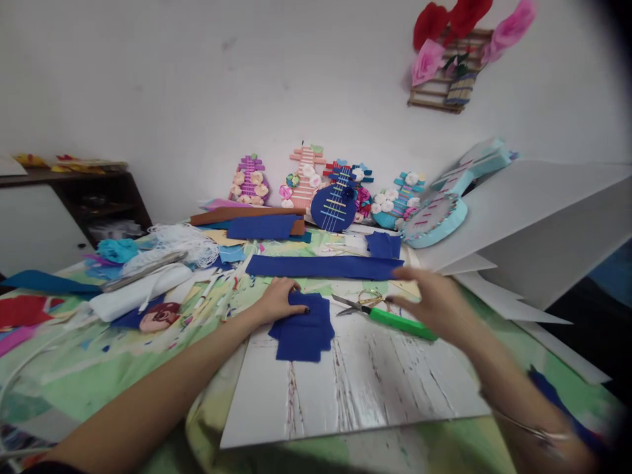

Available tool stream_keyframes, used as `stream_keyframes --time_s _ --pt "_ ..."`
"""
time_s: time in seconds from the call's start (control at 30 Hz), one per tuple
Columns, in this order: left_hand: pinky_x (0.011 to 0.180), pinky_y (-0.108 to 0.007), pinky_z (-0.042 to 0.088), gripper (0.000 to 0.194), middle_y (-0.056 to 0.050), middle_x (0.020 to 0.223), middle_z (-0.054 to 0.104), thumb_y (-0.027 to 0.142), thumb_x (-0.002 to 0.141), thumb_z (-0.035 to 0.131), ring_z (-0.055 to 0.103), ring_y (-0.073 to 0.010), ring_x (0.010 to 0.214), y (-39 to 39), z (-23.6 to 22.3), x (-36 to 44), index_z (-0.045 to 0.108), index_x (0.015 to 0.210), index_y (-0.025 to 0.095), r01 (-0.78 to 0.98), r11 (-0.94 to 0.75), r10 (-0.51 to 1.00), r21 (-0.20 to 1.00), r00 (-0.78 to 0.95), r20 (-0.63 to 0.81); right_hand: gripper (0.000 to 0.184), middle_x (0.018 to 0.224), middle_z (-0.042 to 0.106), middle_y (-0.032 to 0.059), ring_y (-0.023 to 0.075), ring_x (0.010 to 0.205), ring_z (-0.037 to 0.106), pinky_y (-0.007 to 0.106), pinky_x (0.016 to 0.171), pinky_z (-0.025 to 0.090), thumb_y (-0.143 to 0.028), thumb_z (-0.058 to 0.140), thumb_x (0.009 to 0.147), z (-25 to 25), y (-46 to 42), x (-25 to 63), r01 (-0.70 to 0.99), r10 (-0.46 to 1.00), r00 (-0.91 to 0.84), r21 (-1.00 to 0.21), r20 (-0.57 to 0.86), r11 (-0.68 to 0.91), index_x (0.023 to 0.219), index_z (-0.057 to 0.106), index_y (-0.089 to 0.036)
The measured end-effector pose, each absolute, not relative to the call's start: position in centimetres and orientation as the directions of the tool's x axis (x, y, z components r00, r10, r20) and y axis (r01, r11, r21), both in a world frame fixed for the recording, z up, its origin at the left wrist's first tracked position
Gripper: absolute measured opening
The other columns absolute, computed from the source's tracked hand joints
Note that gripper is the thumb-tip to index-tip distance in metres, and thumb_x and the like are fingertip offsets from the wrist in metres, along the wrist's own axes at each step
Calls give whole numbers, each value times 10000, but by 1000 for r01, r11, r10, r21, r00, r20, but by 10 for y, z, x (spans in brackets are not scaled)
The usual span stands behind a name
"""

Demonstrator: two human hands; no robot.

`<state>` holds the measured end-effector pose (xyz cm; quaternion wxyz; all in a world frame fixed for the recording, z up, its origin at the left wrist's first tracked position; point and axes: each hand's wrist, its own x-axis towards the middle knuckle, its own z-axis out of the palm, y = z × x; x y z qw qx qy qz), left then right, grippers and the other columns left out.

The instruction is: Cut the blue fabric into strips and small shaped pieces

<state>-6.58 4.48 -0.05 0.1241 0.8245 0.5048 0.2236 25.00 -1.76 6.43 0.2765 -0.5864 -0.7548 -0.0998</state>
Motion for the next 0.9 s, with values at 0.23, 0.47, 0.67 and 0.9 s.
stream_keyframes --time_s 0.23,0.47,0.67,0.9 --pt "837 -371 386 441 -61 964 597 456 575 691 499 -263 956 49 1 -67 606 919 193 709 -436 896 554 397 198 157 797 659 56 199 745 590 262 633 403 -222 597 696 23 4 245 950 967 -164 -233 196 209 837 651 -179" --pt "650 -288 433 213 -4 726 603 316 621 633 563 -189 716 43 1 -65 569 746 155 451 -268 929 851 356 104 236 853 615 107 228 844 558 293 710 385 -294 559 771 -2 16 250 985 932 -97 -104 349 142 941 605 -138" --pt "632 -265 426 197 2 706 601 319 648 617 558 -173 704 46 3 -68 569 745 155 401 -297 939 867 286 189 233 843 600 140 254 840 537 326 701 378 -306 493 820 -2 14 241 999 919 -18 -24 393 30 936 586 -126" --pt "768 -321 430 326 -19 889 629 332 650 636 577 -219 839 56 0 -78 550 933 194 650 -380 923 658 216 319 311 1066 563 150 305 960 461 412 739 367 -258 502 792 -3 8 237 999 865 -10 -37 502 33 1089 535 -172"
